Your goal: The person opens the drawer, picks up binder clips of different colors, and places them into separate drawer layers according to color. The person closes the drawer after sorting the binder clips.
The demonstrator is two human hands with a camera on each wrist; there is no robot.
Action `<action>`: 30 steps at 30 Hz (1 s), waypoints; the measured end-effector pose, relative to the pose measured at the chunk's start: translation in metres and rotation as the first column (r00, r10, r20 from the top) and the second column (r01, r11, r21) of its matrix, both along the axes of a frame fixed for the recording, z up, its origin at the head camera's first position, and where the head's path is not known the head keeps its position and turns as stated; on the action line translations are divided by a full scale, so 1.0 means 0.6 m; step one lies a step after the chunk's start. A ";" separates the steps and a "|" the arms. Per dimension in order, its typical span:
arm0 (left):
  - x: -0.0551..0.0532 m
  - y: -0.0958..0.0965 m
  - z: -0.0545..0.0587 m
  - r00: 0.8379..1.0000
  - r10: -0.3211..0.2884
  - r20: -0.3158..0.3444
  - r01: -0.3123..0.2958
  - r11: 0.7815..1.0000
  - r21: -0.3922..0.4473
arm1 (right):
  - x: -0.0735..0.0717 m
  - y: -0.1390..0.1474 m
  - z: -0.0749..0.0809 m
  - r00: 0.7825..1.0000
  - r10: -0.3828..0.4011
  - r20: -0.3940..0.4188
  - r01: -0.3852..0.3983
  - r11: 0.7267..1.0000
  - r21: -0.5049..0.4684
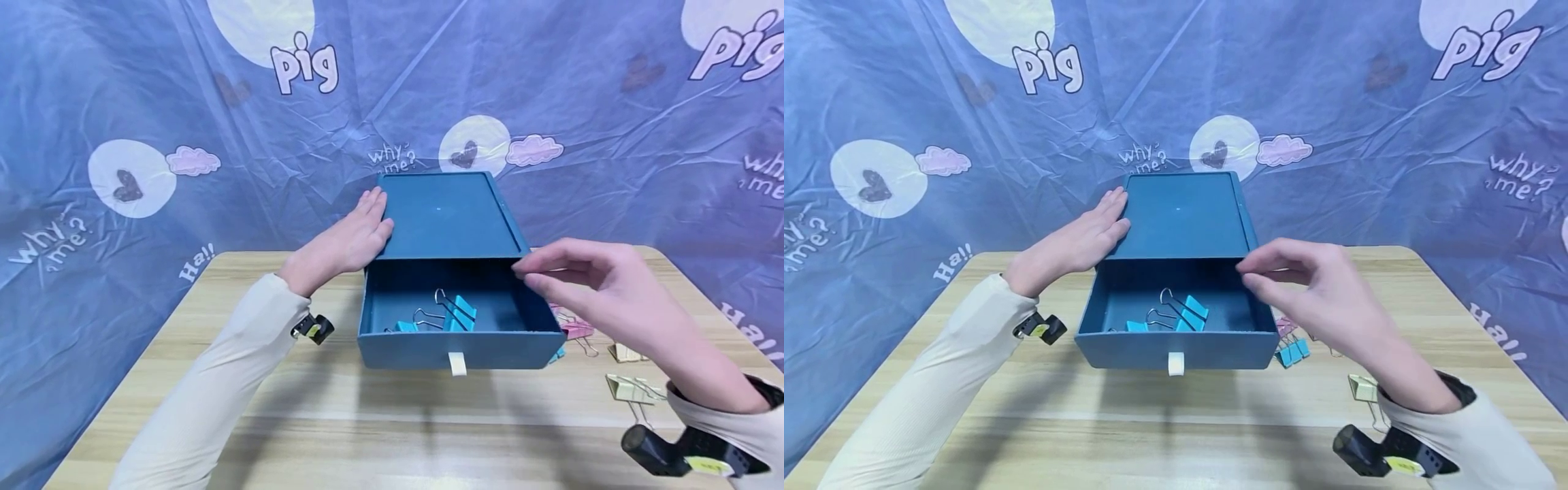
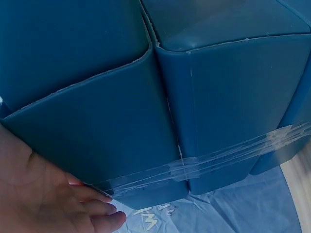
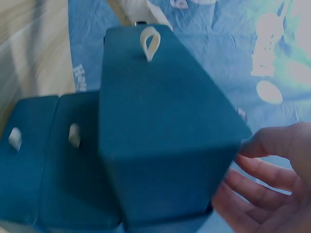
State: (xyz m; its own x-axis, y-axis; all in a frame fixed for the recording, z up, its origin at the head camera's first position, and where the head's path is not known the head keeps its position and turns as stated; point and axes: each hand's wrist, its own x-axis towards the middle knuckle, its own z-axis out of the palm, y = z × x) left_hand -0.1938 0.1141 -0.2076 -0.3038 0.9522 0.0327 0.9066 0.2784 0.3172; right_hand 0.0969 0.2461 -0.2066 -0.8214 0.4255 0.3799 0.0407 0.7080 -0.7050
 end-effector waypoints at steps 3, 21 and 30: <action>0.001 -0.001 0.001 1.000 0.005 0.001 -0.005 1.000 -0.007 | 0.017 0.015 -0.013 0.995 -0.076 -0.064 0.076 0.997 -0.016; 0.004 0.001 0.002 1.000 0.009 -0.003 -0.009 1.000 -0.011 | 0.061 0.065 -0.151 0.955 -0.296 -0.016 0.288 0.914 0.285; 0.004 0.001 0.002 1.000 0.015 -0.003 -0.015 1.000 -0.018 | 0.058 0.074 -0.216 0.953 -0.299 0.047 0.260 0.887 0.381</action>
State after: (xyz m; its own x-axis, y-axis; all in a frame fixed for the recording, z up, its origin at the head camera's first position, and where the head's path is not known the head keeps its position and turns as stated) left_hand -0.1913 0.1146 -0.2066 -0.3180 0.9479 0.0168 0.9031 0.2975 0.3097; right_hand 0.1314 0.2903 -0.3361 -0.7313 0.4903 0.4741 0.3328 0.8633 -0.3794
